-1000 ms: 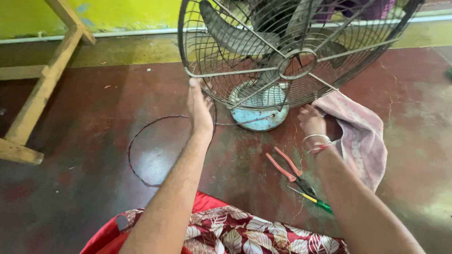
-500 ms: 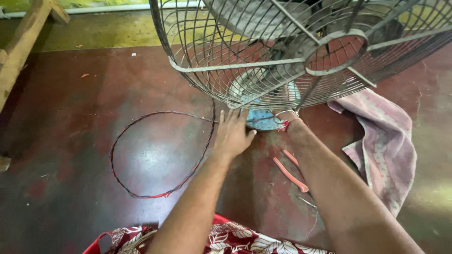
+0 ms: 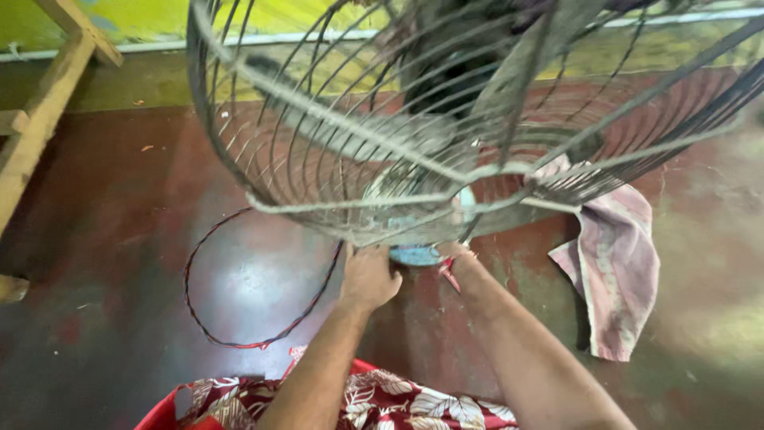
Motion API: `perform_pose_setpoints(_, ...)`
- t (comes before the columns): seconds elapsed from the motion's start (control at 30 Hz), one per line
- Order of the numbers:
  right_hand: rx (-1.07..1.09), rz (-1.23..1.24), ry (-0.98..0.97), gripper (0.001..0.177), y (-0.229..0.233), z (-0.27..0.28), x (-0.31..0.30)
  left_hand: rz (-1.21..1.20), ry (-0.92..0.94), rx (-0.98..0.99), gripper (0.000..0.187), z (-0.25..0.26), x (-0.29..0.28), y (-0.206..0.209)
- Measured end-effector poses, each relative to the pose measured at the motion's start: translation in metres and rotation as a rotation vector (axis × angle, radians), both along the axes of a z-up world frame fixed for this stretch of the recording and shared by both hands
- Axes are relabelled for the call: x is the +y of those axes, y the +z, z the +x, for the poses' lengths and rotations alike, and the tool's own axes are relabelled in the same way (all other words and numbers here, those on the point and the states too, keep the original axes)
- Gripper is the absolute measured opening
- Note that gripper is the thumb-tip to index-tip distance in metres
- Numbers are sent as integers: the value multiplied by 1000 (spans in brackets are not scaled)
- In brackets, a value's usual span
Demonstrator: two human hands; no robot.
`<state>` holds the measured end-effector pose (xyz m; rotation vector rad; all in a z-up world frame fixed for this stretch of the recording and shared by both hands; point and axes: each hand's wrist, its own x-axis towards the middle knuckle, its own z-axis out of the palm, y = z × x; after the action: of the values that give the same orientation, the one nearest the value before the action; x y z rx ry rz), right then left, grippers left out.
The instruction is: The person unplugs a power cord, then works on a table fan by removing the front grill, adjusting internal wires, and using pliers and a screwdriver to manipulate components. The person also wipes the fan base with a cloth and reattaches the grill.
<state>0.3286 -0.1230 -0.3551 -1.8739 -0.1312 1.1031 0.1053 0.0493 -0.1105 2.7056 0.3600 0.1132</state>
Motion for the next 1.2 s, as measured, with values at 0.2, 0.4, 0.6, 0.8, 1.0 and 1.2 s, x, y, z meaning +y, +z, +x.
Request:
perform_pose_setpoints(0.2,-185,-75,-113,23,38,-64,-9,38,-5,-51,43,-53,-6,2)
perform_pose_setpoints(0.4,-749,57,-263,33,103,-76,26,65,-37,-94,80,-80,-17,25)
perform_pose_setpoints(0.6,-1502,32,-3,50,159,-124,2,19,-55,255,103,-97,-23,51)
perform_pose_setpoints(0.8,-1317,-173,244,60,231,-176,-61,95,-108,30,77,-103,-35,69)
perform_pose_setpoints(1.0,-1441,-261,384,41,305,-165,-111,-24,-155,-129,45,-124,-47,127)
perform_pose_setpoints(1.2,-1229,-395,448,36,374,-140,-177,73,-217,-647,24,-149,-67,207)
